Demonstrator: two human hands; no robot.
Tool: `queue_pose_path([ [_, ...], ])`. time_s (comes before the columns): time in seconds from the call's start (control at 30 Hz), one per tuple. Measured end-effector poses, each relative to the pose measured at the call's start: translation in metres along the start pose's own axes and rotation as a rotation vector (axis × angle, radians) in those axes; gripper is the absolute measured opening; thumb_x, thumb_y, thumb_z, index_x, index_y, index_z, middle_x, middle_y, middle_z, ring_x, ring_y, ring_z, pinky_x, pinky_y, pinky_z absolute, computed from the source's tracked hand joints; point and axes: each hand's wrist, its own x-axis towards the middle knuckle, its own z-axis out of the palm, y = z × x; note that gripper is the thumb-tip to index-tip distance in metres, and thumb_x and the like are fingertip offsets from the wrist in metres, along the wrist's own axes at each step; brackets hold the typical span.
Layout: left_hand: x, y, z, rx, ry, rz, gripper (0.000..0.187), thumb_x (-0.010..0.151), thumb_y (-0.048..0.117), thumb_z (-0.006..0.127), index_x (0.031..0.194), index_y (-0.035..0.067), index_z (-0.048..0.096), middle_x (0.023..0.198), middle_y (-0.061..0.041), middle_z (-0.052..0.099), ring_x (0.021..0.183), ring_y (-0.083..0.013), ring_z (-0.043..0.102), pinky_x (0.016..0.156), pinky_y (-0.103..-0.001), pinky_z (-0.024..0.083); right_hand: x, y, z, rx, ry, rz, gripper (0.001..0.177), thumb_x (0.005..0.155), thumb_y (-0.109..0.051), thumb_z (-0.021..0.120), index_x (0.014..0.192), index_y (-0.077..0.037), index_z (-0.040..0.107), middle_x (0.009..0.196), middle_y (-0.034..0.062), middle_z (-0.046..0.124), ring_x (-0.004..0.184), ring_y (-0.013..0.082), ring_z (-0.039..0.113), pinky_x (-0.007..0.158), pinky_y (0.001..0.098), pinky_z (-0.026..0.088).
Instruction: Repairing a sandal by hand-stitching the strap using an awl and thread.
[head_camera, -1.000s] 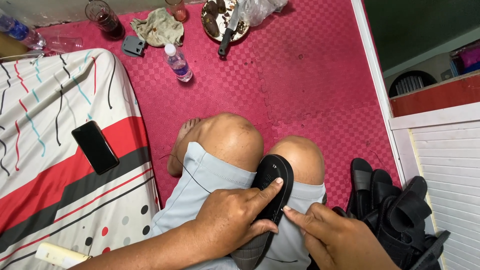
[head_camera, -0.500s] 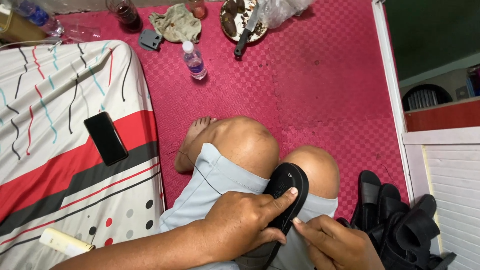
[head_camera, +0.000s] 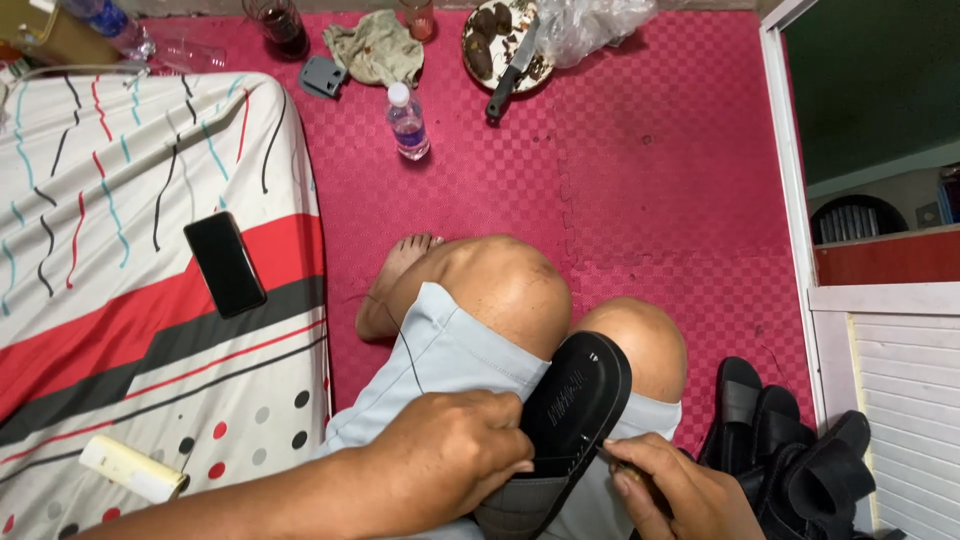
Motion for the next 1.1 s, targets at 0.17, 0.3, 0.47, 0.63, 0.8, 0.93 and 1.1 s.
queue_pose_path([
  [0.17,0.015,0.019,-0.040,-0.874,-0.128,-0.072,0.010,0.090,0.021,0.055,0.092,0.012,0.059,0.106,-0.007,0.058,0.095,-0.0153,0.059,0.085,-0.027,0.046,0.004,-0.014,0.005,0.022,0.092,-0.001,0.024,0.081,-0.026,0.051,0.102,-0.018,0.060,0.084,-0.0061,0.066,0.060,0.0057,0.066,0.051,0.0181,0.050],
  [0.3,0.029,0.012,-0.011,-0.734,0.028,-0.199,0.012,0.086,0.013,0.059,0.095,0.014,0.067,0.082,-0.003,0.064,0.077,-0.0131,0.060,0.071,-0.023,0.047,0.000,-0.015,0.015,-0.008,0.241,-0.049,0.023,0.078,-0.025,0.057,0.099,-0.017,0.062,0.082,-0.0045,0.066,0.057,0.0048,0.063,0.052,0.0143,0.048],
  [0.47,0.049,0.014,-0.007,-0.458,-0.186,-0.463,0.017,0.073,0.011,0.068,0.084,0.015,0.056,0.069,0.003,0.068,0.066,-0.0115,0.066,0.061,-0.026,0.047,0.004,-0.024,0.019,-0.011,0.389,-0.125,0.018,0.078,-0.018,0.059,0.094,-0.011,0.062,0.080,0.0019,0.067,0.056,0.0062,0.061,0.051,0.0136,0.047],
  [0.63,0.051,0.013,-0.007,-0.359,-0.395,-0.472,0.030,0.070,0.015,0.074,0.084,0.016,0.047,0.065,0.005,0.063,0.064,-0.0150,0.062,0.059,-0.030,0.043,0.003,-0.024,0.020,-0.013,0.452,-0.191,0.019,0.077,-0.018,0.061,0.094,-0.009,0.059,0.080,0.0048,0.066,0.060,0.0092,0.064,0.054,0.0154,0.050],
  [0.8,0.047,0.013,-0.012,-0.461,-0.323,-0.525,0.025,0.072,0.009,0.072,0.078,0.015,0.049,0.069,0.003,0.062,0.063,-0.0105,0.059,0.057,-0.026,0.044,-0.008,0.010,0.012,-0.379,0.256,-0.505,0.045,0.079,0.003,0.049,0.123,-0.008,0.048,0.068,-0.0058,0.043,0.050,0.0007,0.040,0.040,0.0136,0.032],
  [0.93,0.046,0.013,-0.011,-0.581,-0.240,-0.455,0.024,0.074,0.007,0.069,0.086,0.012,0.049,0.072,0.002,0.066,0.057,-0.0074,0.057,0.053,-0.022,0.045,-0.057,0.033,0.017,-0.472,0.102,-0.052,0.056,0.073,-0.011,0.052,0.123,-0.035,0.048,0.071,-0.0154,0.049,0.041,0.0015,0.051,0.029,0.0233,0.037],
  [1.1,0.049,0.013,-0.011,0.145,-0.019,0.131,0.099,0.053,0.048,0.085,0.133,0.016,0.036,0.143,-0.015,0.030,0.137,-0.0332,0.021,0.106,-0.055,0.023,-0.045,0.000,0.043,0.416,0.436,0.442,0.036,0.080,-0.020,0.052,0.115,-0.012,0.059,0.079,0.0013,0.070,0.044,0.0076,0.061,0.045,0.0185,0.048],
])
